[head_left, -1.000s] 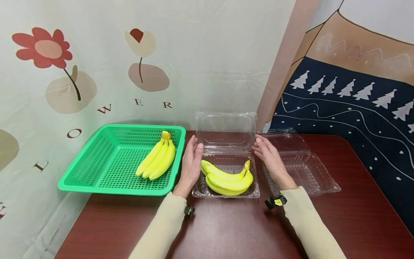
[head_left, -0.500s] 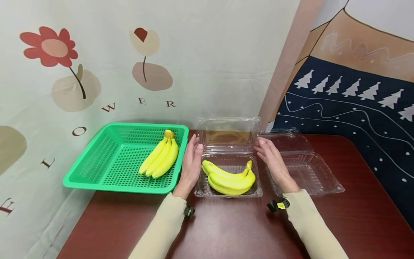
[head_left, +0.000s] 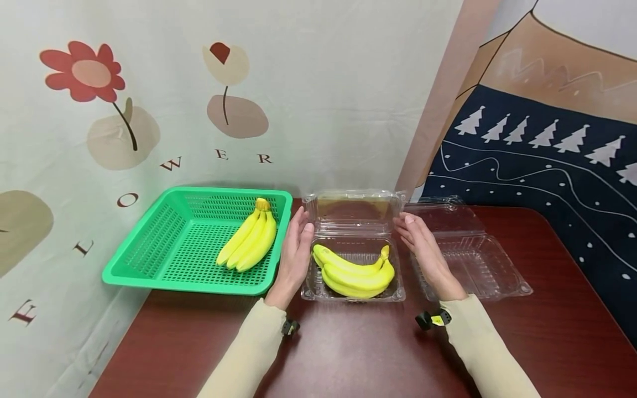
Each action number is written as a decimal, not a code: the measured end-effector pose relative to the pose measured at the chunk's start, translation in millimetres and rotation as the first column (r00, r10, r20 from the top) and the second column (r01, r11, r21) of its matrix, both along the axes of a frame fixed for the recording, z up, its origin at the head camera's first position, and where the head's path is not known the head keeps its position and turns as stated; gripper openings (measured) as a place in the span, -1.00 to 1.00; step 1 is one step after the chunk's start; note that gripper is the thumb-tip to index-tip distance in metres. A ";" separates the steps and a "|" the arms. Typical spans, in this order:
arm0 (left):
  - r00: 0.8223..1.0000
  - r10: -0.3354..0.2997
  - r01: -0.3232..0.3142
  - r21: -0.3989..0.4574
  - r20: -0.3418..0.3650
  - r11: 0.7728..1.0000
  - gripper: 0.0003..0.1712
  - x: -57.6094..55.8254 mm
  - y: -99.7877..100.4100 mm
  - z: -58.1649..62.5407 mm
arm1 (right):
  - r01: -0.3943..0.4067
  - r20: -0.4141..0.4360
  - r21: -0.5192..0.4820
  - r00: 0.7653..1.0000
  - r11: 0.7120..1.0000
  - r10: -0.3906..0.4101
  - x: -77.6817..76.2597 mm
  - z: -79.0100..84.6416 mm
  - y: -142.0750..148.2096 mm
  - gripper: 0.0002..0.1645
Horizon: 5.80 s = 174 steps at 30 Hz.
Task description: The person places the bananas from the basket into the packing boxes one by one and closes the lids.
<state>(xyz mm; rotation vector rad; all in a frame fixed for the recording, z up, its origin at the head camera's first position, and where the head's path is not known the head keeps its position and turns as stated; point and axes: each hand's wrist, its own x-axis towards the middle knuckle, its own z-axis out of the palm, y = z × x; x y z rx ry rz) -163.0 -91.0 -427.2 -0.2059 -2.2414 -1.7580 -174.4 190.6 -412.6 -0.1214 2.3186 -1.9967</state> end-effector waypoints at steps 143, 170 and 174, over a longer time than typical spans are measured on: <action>0.949 -0.142 0.242 -0.367 0.281 0.898 -0.25 74.1 -38.9 -28.5 | -0.087 -0.132 0.376 0.981 0.922 0.146 83.0 -38.6 1.4 -0.26; 0.946 -0.027 0.155 -0.376 0.324 0.914 -0.27 66.4 -35.3 -25.0 | -0.071 -0.039 0.412 0.995 0.908 0.096 72.8 -41.8 -5.0 -0.20; 0.927 -0.070 0.183 -0.284 0.367 0.941 -0.26 66.6 -35.1 -25.3 | -0.127 0.058 0.280 0.992 0.952 0.115 73.8 -42.0 -6.9 -0.17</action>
